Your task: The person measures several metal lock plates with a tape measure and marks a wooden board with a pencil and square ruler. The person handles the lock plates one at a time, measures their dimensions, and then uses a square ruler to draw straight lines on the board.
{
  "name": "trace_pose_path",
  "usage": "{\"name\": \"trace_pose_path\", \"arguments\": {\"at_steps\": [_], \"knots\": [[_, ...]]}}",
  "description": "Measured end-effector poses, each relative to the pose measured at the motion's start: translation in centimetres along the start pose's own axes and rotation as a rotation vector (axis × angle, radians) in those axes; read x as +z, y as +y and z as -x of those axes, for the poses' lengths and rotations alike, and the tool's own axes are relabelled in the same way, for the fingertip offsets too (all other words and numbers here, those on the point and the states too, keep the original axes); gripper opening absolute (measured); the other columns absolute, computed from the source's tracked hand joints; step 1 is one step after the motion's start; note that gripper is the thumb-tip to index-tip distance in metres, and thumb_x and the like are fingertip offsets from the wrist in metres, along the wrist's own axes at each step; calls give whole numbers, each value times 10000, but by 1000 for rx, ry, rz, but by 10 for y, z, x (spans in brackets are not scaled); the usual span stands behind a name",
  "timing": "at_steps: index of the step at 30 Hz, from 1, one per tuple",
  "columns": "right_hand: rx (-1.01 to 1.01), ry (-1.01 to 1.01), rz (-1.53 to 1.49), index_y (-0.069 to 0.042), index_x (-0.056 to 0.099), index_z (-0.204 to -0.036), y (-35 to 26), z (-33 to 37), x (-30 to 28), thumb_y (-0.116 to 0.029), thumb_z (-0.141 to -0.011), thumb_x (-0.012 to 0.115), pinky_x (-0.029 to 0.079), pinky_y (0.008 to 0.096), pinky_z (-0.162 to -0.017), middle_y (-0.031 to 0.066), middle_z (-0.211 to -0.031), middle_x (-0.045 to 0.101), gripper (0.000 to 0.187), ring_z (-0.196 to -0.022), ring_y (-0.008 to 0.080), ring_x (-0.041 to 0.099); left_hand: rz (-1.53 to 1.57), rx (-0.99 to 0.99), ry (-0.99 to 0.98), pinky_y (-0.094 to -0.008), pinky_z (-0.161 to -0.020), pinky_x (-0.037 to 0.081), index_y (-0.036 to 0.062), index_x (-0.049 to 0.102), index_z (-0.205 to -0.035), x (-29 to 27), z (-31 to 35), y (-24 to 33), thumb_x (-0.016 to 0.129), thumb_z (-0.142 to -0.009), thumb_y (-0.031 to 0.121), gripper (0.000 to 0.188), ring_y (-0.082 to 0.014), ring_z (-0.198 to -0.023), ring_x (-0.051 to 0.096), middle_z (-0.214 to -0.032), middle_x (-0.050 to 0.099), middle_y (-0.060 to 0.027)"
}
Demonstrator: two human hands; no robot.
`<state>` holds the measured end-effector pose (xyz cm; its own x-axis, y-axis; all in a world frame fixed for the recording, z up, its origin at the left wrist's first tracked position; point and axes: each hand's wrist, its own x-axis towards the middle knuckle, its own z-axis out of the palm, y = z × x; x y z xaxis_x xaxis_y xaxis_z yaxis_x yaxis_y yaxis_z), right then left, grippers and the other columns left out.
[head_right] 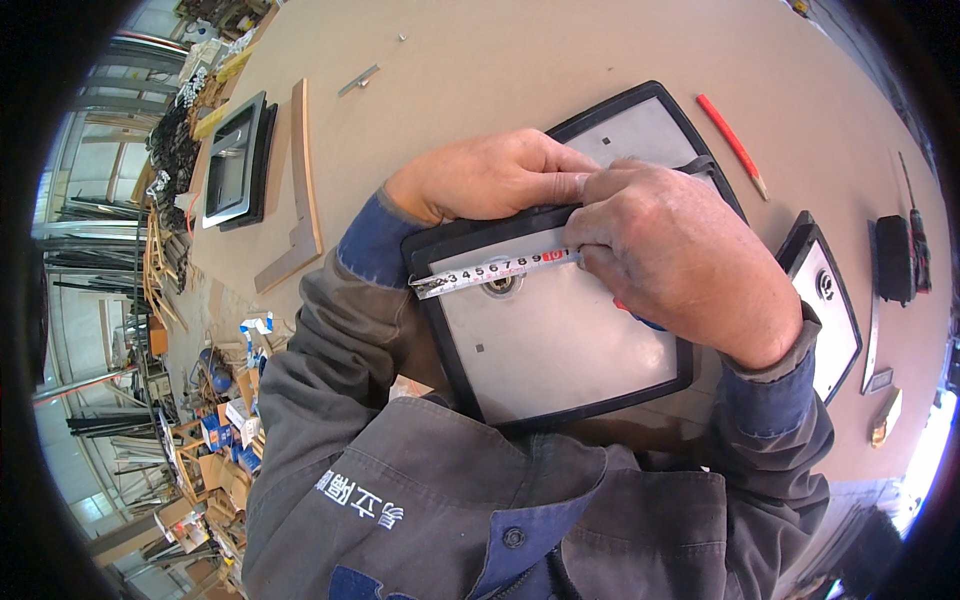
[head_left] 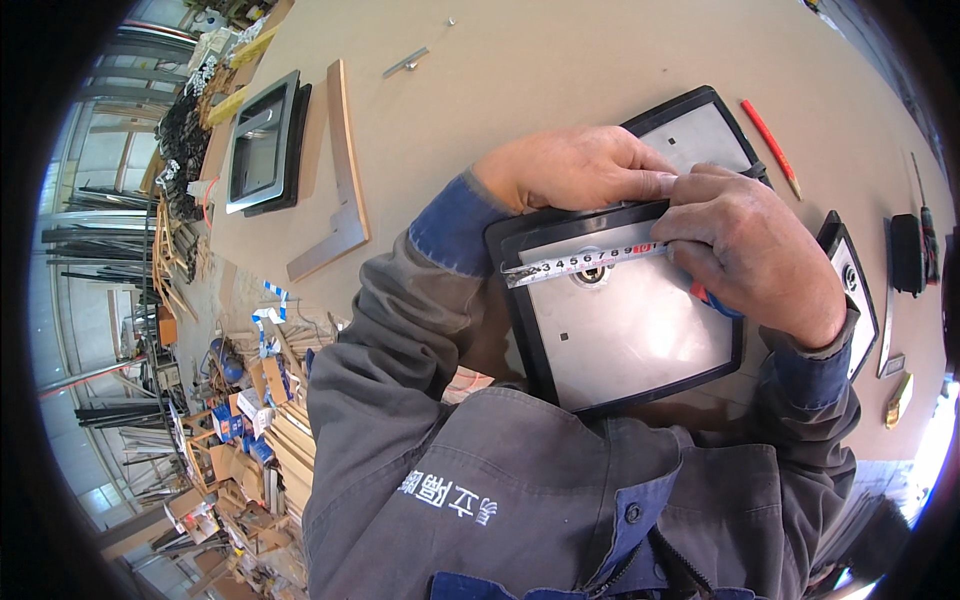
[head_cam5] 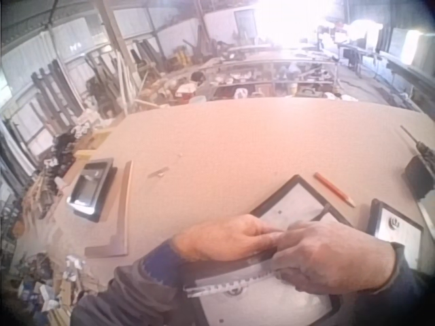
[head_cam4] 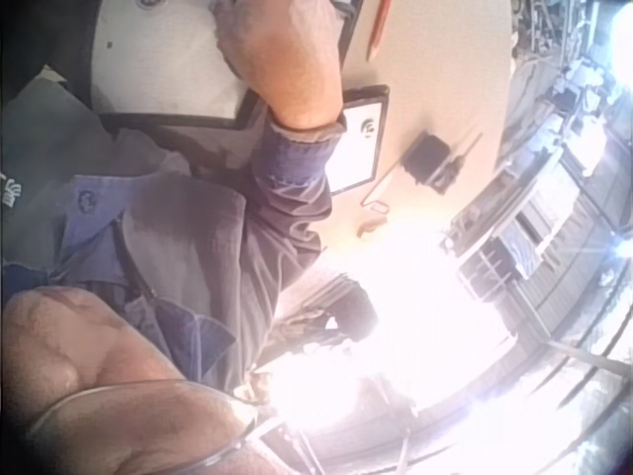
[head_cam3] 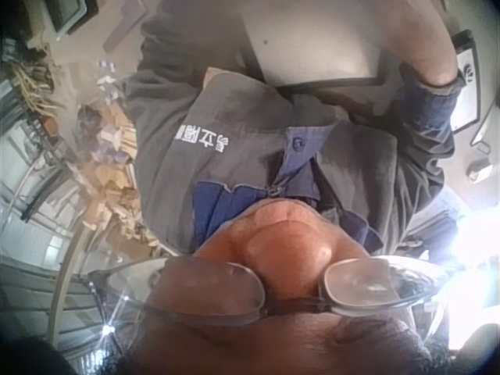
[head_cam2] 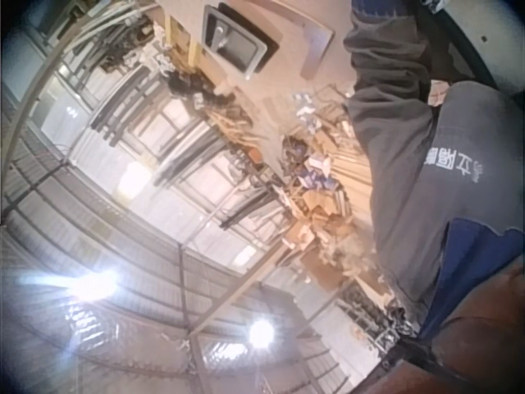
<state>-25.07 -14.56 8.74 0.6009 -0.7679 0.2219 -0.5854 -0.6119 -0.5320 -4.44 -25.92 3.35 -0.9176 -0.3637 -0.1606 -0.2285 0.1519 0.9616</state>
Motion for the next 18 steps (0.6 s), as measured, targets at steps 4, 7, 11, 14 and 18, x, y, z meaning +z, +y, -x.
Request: {"name": "trace_pose_path", "arguments": {"at_steps": [4,7,11,14,18], "knots": [[7,-4,6,44,804,-966,-2,-1,-1,60,-751,763,566,401,-822,179,-931,732,220,-918,336,663,30,-58,-46,-312,-948,557,-1,702,-1359,-2,1,4,599,-1118,316,411,-152,-1055,668,-1192,754,-93],[5,-1,17,42,808,-970,-1,0,1,59,-753,771,570,396,-825,180,-938,739,222,-915,331,665,37,-61,-57,-311,-950,558,-1,699,-1366,-2,0,3,597,-1119,315,413,-153,-1055,669,-1195,754,-95],[6,-2,27,40,810,-971,0,1,1,56,-750,783,573,392,-822,177,-936,743,223,-913,325,668,13,-58,-56,-312,-946,563,-4,696,-1368,-2,0,4,588,-1123,310,413,-158,-1049,675,-1194,754,-102],[3,0,22,38,811,-969,0,0,1,54,-749,788,573,391,-820,175,-930,745,223,-914,322,670,5,-39,-59,-316,-942,567,-9,694,-1370,-2,0,5,581,-1126,308,415,-165,-1044,680,-1192,754,-107],[-5,4,11,38,810,-967,0,0,1,53,-749,785,572,393,-820,175,-931,744,220,-913,324,671,20,-16,-55,-316,-939,571,-12,692,-1371,-1,0,3,580,-1127,310,420,-169,-1039,684,-1188,755,-110]]}}
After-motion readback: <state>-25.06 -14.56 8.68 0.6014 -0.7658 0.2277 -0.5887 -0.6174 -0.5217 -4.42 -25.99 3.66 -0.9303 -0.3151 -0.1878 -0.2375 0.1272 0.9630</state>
